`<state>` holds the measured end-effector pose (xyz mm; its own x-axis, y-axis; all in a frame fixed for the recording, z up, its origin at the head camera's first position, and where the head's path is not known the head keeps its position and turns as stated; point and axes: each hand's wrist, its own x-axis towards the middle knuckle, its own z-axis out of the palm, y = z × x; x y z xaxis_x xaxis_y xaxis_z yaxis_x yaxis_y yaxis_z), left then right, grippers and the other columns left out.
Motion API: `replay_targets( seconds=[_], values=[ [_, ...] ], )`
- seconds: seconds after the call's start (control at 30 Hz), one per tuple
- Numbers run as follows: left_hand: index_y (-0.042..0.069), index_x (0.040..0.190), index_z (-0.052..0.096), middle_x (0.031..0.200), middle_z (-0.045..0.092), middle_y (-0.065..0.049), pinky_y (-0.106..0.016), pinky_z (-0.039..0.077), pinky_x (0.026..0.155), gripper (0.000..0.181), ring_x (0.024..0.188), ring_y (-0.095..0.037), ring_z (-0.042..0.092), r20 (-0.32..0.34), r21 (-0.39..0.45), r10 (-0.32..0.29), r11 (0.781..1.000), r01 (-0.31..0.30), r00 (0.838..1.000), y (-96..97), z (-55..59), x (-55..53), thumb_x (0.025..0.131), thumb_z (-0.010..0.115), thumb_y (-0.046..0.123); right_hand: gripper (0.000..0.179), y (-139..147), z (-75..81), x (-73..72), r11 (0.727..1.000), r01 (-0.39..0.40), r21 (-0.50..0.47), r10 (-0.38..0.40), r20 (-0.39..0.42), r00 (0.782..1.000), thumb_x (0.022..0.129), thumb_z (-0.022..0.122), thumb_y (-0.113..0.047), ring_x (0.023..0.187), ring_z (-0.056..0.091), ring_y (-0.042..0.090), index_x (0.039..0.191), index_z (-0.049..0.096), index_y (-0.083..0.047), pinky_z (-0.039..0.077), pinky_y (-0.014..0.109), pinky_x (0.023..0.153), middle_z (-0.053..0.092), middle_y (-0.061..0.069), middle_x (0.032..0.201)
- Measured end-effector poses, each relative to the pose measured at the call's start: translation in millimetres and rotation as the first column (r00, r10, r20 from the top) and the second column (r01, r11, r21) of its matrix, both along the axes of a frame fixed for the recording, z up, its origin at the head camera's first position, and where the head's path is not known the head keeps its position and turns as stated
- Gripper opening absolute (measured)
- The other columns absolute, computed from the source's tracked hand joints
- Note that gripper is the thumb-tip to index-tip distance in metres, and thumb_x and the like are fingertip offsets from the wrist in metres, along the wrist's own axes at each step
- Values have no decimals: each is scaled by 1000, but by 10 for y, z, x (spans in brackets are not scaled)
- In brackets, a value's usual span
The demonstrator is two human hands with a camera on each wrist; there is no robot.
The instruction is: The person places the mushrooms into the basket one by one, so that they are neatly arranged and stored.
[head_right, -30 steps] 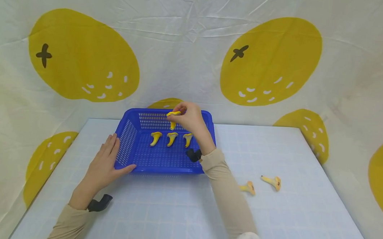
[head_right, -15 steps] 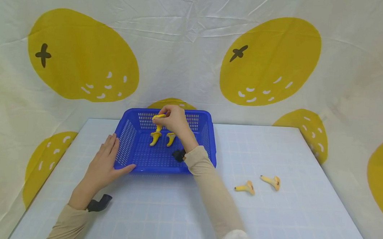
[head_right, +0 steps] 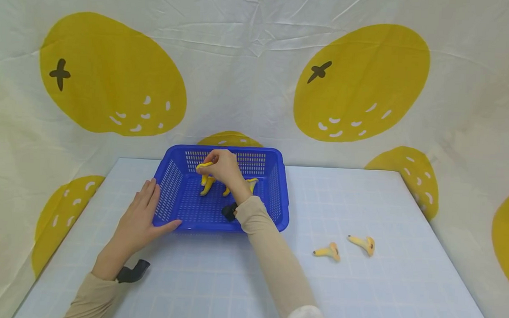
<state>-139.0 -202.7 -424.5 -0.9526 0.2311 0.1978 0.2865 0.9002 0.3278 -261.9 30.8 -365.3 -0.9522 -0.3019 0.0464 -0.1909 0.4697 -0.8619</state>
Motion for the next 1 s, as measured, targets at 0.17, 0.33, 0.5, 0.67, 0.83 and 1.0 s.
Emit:
replay_targets(
  seconds=[0.17, 0.33, 0.5, 0.67, 0.83, 1.0],
  values=[
    [-13, 152, 15, 162, 6, -28, -53, 8, 121, 117, 150, -41, 4, 4, 0, 5, 1000, -5, 1000, 11, 7, 18, 83, 65, 67, 22, -4, -128, -41, 999, -25, -33, 27, 50, 998, 82, 83, -19, 80, 67, 27, 95, 71, -7, 57, 34, 68, 68, 7, 87],
    [-13, 152, 16, 162, 6, -28, -54, 8, 121, 117, 150, -41, 4, 2, 0, 4, 1000, -4, 1000, 14, 0, 7, 82, 66, 67, 23, 19, -251, -75, 988, -24, -153, 43, 123, 992, 83, 81, -15, 88, 69, 36, 99, 70, -3, 58, 37, 74, 68, 11, 94],
    [-13, 153, 15, 162, 6, -28, -54, 8, 121, 118, 150, -40, 3, -5, -4, 4, 1000, -4, 1000, 0, -23, -14, 82, 65, 68, 20, 21, -326, -95, 975, -37, -218, 73, 158, 985, 84, 80, -13, 87, 71, 36, 99, 71, -2, 60, 37, 76, 70, 13, 96],
    [-13, 153, 15, 162, 5, -27, -54, 7, 121, 118, 150, -40, 3, -6, -6, 5, 1000, -5, 1000, 1, -23, -13, 82, 65, 69, 18, 8, -363, -103, 974, -71, -213, 109, 172, 979, 85, 79, -12, 88, 70, 39, 96, 73, 0, 57, 50, 85, 71, 13, 94],
    [-13, 153, 14, 162, 5, -27, -53, 6, 121, 118, 150, -41, 3, -2, -4, 5, 1000, -5, 1000, -7, -16, -8, 83, 64, 68, 16, -22, -328, -104, 985, -115, -130, 138, 183, 973, 86, 79, -14, 89, 70, 40, 95, 75, 0, 55, 54, 86, 72, 12, 90],
    [-13, 152, 15, 162, 6, -28, -52, 6, 121, 117, 150, -41, 4, 4, 4, 2, 1000, -2, 1000, 0, -8, -1, 83, 64, 68, 15, -67, -253, -117, 983, -181, 40, 172, 165, 971, 87, 78, -14, 84, 71, 31, 94, 76, -2, 57, 50, 83, 72, 9, 85]
  ],
)
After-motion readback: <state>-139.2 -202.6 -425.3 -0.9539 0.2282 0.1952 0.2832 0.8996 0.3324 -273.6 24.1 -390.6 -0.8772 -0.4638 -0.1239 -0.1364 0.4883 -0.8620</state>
